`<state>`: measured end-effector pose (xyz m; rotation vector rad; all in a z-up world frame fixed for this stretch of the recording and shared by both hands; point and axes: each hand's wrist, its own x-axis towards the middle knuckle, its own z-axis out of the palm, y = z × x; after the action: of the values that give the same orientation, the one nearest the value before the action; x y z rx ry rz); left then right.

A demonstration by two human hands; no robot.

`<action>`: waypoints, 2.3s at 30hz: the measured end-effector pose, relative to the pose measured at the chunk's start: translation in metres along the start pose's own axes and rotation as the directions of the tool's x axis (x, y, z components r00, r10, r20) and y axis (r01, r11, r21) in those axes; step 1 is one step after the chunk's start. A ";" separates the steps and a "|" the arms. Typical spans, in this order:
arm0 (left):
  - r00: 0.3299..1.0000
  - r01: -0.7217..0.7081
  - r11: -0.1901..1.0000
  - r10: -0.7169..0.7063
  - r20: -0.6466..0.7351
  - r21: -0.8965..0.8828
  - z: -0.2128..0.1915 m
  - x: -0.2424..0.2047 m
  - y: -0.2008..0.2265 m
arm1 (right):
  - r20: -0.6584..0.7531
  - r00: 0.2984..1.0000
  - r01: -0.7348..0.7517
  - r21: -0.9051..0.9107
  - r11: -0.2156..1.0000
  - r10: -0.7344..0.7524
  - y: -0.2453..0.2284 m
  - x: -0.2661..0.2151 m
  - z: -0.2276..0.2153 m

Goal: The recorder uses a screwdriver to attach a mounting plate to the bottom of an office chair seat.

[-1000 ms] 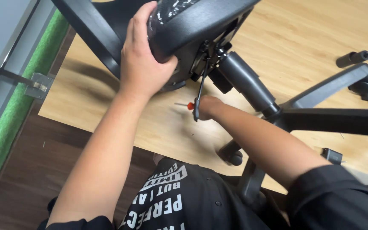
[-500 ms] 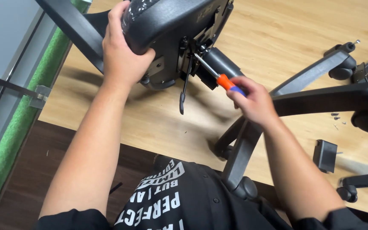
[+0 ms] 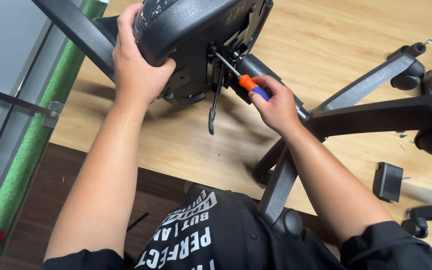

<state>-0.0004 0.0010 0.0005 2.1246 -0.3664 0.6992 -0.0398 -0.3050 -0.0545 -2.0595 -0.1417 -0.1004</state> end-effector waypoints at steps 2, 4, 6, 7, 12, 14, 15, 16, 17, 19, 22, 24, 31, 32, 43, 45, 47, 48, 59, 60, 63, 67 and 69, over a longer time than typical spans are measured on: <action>1.000 -0.010 1.000 0.010 0.000 -0.004 0.000 -0.001 0.001 | -0.011 1.000 0.017 -0.035 0.999 -0.018 0.002 0.002 -0.001; 1.000 -0.023 1.000 0.023 -0.003 -0.009 0.001 -0.001 0.001 | -0.023 0.999 0.038 -0.072 0.997 -0.039 0.003 0.005 -0.002; 0.998 -0.061 0.998 0.061 -0.009 0.003 0.000 -0.001 -0.001 | 0.003 1.000 0.015 -0.090 0.996 -0.015 0.001 0.008 -0.003; 0.998 -0.059 0.998 0.059 -0.009 0.004 -0.001 -0.001 -0.001 | 0.004 1.000 0.015 -0.089 0.996 -0.014 0.001 0.007 -0.003; 0.998 -0.068 0.998 0.068 -0.003 -0.007 0.000 -0.001 -0.003 | -0.021 0.999 0.023 -0.117 0.993 -0.025 -0.004 0.008 -0.002; 0.998 -0.065 0.998 0.065 0.001 -0.004 0.000 -0.001 -0.002 | -0.024 0.999 0.039 -0.122 0.992 -0.042 -0.002 0.010 -0.002; 0.998 -0.063 0.998 0.063 0.003 0.000 0.000 -0.001 -0.002 | -0.026 0.998 0.058 -0.126 0.990 -0.062 0.000 0.010 -0.001; 0.998 -0.062 0.998 0.062 0.004 0.000 0.000 -0.001 -0.002 | -0.025 0.998 0.057 -0.125 0.990 -0.060 -0.003 0.009 -0.002; 0.998 -0.059 0.998 0.059 0.003 0.001 0.000 -0.001 -0.002 | -0.020 0.999 0.047 -0.123 0.991 -0.049 -0.005 0.008 -0.003; 0.998 -0.056 0.998 0.056 0.002 0.001 -0.001 -0.001 -0.002 | -0.015 0.999 0.035 -0.120 0.992 -0.037 -0.007 0.007 -0.003; 0.998 -0.066 0.998 0.066 0.004 -0.006 -0.002 -0.002 -0.001 | -0.020 0.999 0.033 -0.112 0.993 -0.035 -0.007 0.006 -0.003; 0.998 -0.057 0.998 0.057 0.004 -0.013 -0.001 -0.002 0.000 | -0.033 0.990 0.131 -0.183 0.974 -0.139 -0.008 0.006 -0.005; 0.998 -0.062 0.998 0.062 0.010 -0.007 -0.001 -0.003 -0.001 | -0.038 0.982 0.168 -0.241 0.956 -0.183 -0.014 0.001 -0.003; 0.998 -0.060 0.998 0.060 0.013 -0.003 -0.001 -0.003 -0.002 | -0.040 0.980 0.181 -0.248 0.952 -0.197 -0.014 0.001 -0.003; 0.998 -0.053 0.999 0.053 0.021 0.011 -0.001 -0.003 -0.003 | -0.027 0.963 0.233 -0.408 0.883 -0.267 -0.019 -0.003 -0.005; 0.999 -0.047 0.999 0.047 0.023 0.007 -0.001 -0.003 -0.003 | -0.037 0.966 0.214 -0.445 0.869 -0.256 -0.020 -0.002 -0.006; 0.999 -0.046 0.999 0.046 0.024 0.005 -0.001 -0.003 -0.003 | -0.032 0.964 0.224 -0.435 0.872 -0.263 -0.018 -0.001 -0.007; 0.999 -0.044 0.999 0.044 0.024 0.004 -0.001 -0.003 -0.003 | -0.027 0.962 0.234 -0.423 0.875 -0.270 -0.018 -0.001 -0.008; 0.998 -0.053 0.999 0.053 0.016 0.009 -0.001 -0.003 -0.002 | 0.026 0.999 -0.032 -0.149 0.988 0.036 -0.014 0.013 -0.016; 0.998 -0.064 0.998 0.064 0.011 0.007 -0.001 -0.003 -0.002 | 0.034 0.998 -0.041 -0.142 0.989 0.046 -0.013 0.014 -0.017; 0.999 -0.049 0.999 0.049 0.013 -0.010 -0.001 -0.004 -0.001 | 0.002 0.996 0.091 -0.212 0.973 -0.092 -0.016 0.013 -0.019; 0.999 -0.041 0.999 0.042 0.022 -0.008 -0.002 -0.004 -0.001 | -0.008 0.967 0.242 -0.298 0.923 -0.256 -0.024 0.009 -0.019; 0.998 -0.053 0.999 0.053 0.020 0.007 -0.002 -0.004 -0.002 | 0.001 0.984 0.160 -0.416 0.895 -0.176 -0.038 0.006 -0.020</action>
<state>-0.0029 0.0034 -0.0022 2.1372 -0.4329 0.7121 -0.0391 -0.3043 -0.0116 -2.4673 -0.2979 -0.2977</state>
